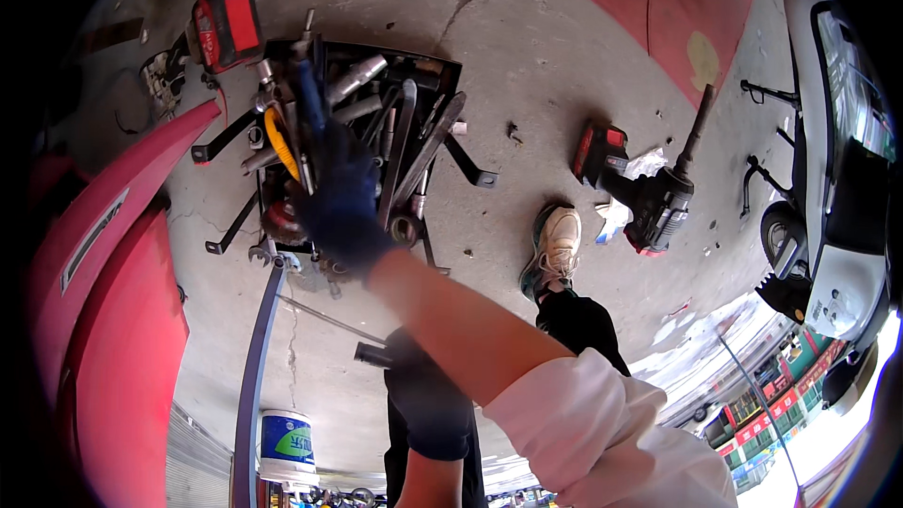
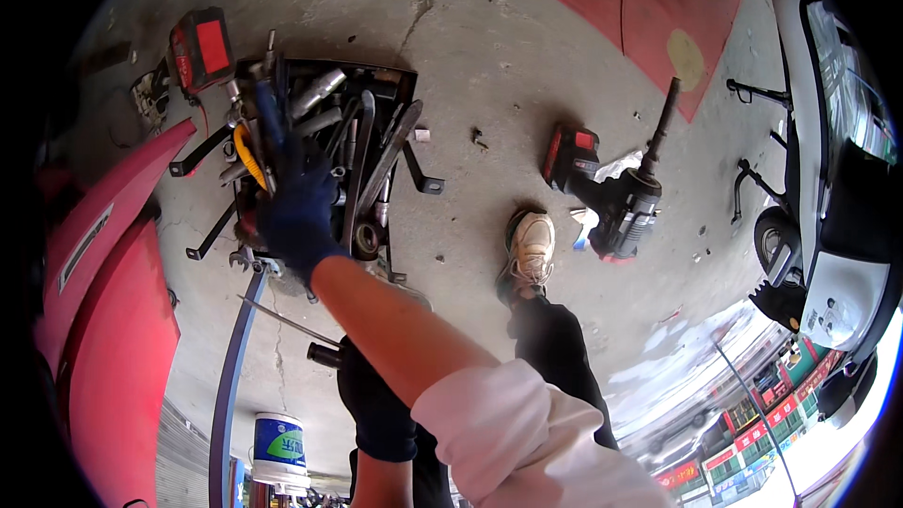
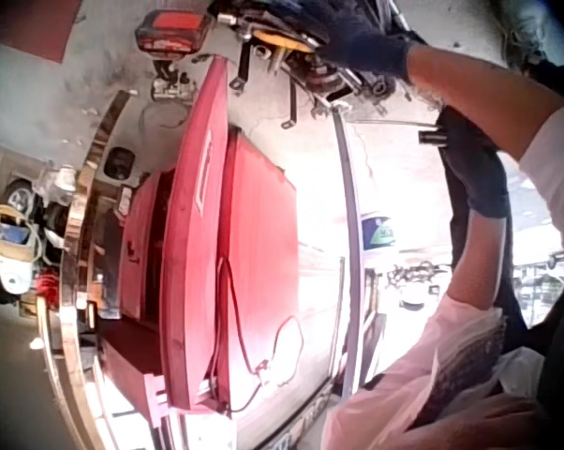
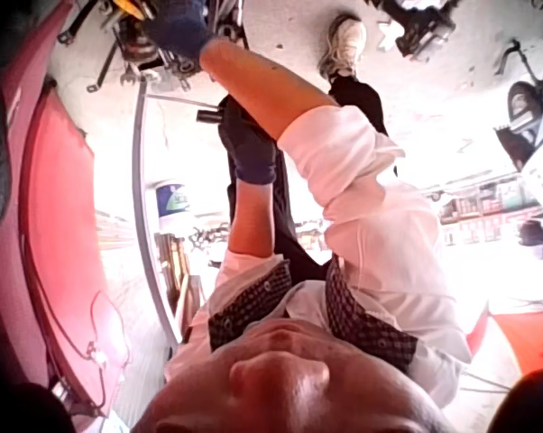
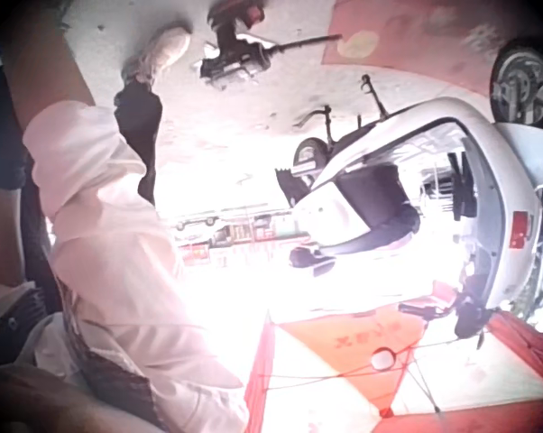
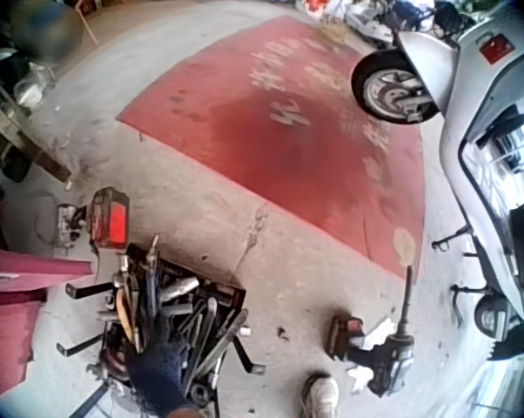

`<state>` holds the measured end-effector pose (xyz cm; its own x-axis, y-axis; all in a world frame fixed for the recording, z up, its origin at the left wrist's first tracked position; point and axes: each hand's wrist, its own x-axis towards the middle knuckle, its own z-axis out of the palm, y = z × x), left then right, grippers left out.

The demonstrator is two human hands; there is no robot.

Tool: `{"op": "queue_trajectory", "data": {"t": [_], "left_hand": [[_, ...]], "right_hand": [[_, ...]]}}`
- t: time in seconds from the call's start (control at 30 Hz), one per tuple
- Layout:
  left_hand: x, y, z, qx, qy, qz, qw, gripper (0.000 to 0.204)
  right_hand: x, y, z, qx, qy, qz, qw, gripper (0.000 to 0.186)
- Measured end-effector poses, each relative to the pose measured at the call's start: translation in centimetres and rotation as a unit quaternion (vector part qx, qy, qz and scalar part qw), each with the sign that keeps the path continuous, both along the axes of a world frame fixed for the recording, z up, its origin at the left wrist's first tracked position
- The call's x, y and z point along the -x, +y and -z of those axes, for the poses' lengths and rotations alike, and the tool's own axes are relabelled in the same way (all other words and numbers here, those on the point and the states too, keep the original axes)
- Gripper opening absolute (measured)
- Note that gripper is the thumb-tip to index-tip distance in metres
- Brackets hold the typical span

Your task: The person selects a wrench from a tool tray and then uses it to loosen and remove bolts from the rear wheel of a white scooter. They also use a cordless impact wrench to remove the axle nut and other fasteners.

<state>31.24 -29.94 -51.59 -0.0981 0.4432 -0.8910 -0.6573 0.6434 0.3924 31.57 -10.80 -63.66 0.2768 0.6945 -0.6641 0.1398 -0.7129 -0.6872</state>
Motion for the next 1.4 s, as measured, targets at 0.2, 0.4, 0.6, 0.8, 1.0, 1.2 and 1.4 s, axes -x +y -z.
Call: {"op": "queue_trajectory", "data": {"t": [0.2, 0.4, 0.6, 0.8, 1.0, 1.2, 1.4], "left_hand": [[-0.8, 1.2, -1.0, -0.004, -0.103, -0.098, 0.990, 0.037], [-0.8, 1.3, -0.7, 0.090, -0.041, -0.089, 0.991, 0.032], [-2.8, 2.2, -0.7, 0.069, 0.046, -0.056, 0.995, 0.023], [-2.4, 1.0, -0.4, 0.059, 0.144, 0.113, 0.981, 0.022], [-2.3, 1.3, -0.6, 0.093, 0.113, 0.013, 0.989, 0.023], [-2.4, 0.9, -0.2, 0.019, 0.152, 0.107, 0.982, 0.025], [-1.1, 0.5, -0.6, 0.073, 0.006, -0.073, 0.995, 0.032]], "right_hand": [[0.0, 0.2, -2.4, -0.035, 0.145, 0.006, 0.989, 0.080], [0.9, -2.9, -1.1, -0.129, -0.017, -0.165, 0.978, 0.089], [-7.0, -2.8, 0.8, -0.067, 0.012, -0.260, 0.963, 0.045], [-9.6, -2.3, 3.9, -0.052, -0.010, -0.273, 0.961, 0.049], [-5.0, -1.6, 4.9, -0.059, 0.057, -0.132, 0.988, 0.074], [-2.6, -0.8, 2.1, 0.038, 0.199, -0.073, 0.977, 0.094], [1.1, -1.1, -0.9, 0.003, 0.117, -0.120, 0.986, 0.106]]}}
